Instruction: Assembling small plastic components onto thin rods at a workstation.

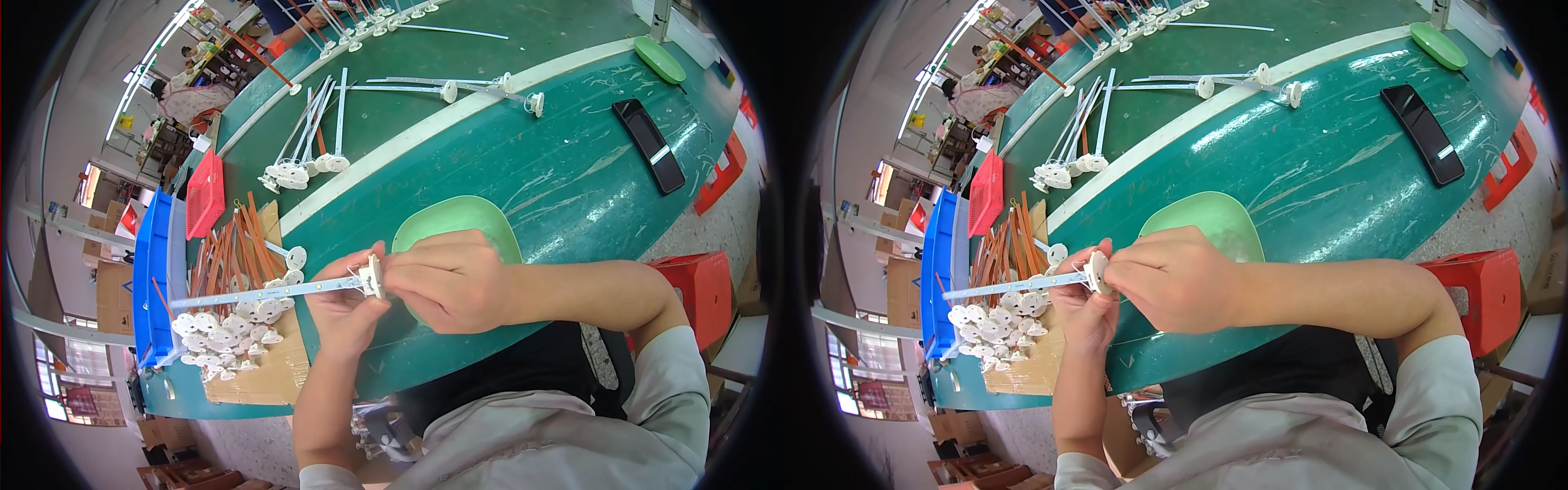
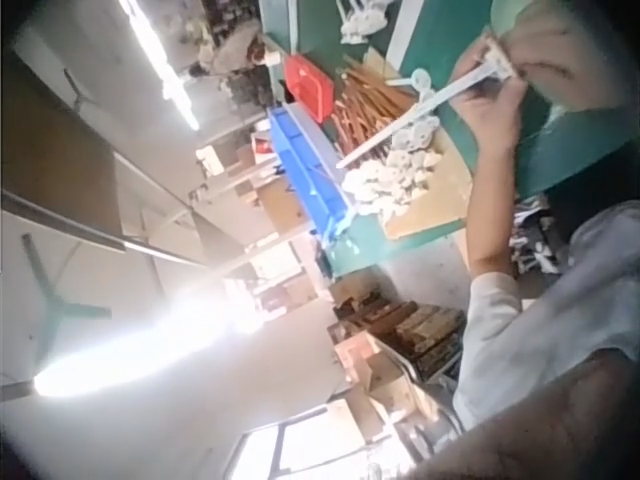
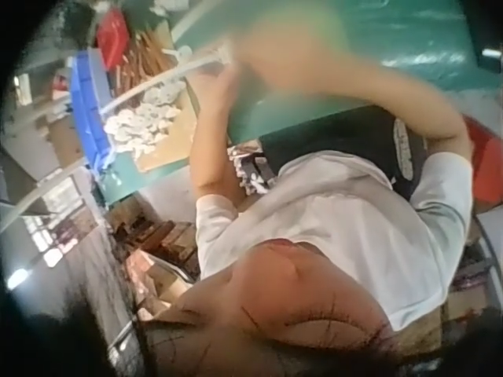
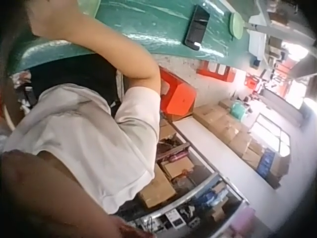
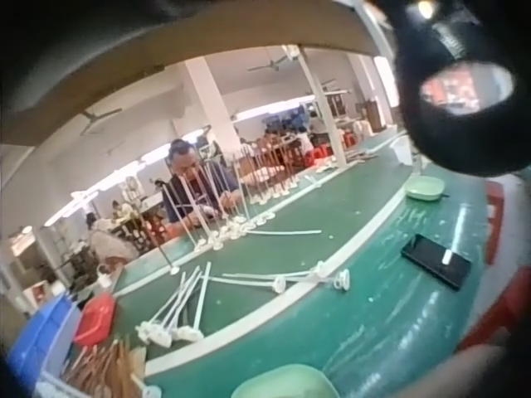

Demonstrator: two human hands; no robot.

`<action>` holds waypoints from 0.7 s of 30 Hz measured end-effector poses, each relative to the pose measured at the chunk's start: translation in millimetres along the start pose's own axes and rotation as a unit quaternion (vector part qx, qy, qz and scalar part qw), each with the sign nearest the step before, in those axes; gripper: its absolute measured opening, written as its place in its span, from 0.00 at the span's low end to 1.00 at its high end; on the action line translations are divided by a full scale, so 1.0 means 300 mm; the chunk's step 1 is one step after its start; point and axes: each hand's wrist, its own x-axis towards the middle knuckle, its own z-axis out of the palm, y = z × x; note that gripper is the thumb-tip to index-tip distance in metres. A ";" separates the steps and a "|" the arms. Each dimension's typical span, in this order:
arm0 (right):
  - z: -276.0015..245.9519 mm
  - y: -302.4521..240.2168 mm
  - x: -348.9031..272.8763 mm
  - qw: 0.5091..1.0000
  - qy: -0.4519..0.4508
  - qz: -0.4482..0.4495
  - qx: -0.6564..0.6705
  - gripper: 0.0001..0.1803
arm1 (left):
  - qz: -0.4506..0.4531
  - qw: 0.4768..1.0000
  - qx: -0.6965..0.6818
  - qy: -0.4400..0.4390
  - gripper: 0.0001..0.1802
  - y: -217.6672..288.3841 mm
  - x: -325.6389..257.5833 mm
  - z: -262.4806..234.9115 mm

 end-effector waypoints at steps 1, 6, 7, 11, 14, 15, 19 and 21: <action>-0.001 0.007 0.001 1.000 -0.001 -0.001 0.000 0.11 | 0.001 1.000 -0.001 0.000 0.32 0.005 0.005 0.000; -0.013 0.039 0.029 0.998 -0.050 -0.028 0.018 0.12 | -0.053 0.996 0.068 -0.033 0.32 0.043 0.024 -0.028; -0.011 0.040 0.032 0.998 -0.052 -0.038 0.027 0.12 | -0.044 0.996 0.074 -0.025 0.32 0.048 0.026 -0.034; -0.024 0.050 0.031 0.996 -0.082 -0.003 0.025 0.10 | -0.109 0.986 0.113 -0.061 0.29 0.075 0.038 -0.018; -0.040 0.056 0.025 0.991 -0.131 0.014 0.022 0.11 | -0.128 0.984 0.108 -0.055 0.27 0.082 0.043 -0.014; -0.048 0.059 0.026 0.987 -0.156 0.027 0.004 0.11 | -0.149 0.980 0.113 -0.075 0.26 0.084 0.052 -0.005; -0.033 0.042 0.048 0.991 -0.129 -0.002 0.025 0.12 | -0.158 0.971 0.155 -0.091 0.24 0.173 0.058 0.019; -0.035 0.022 0.061 0.990 -0.112 0.065 0.060 0.12 | -0.165 0.958 0.226 -0.067 0.23 0.251 0.080 -0.007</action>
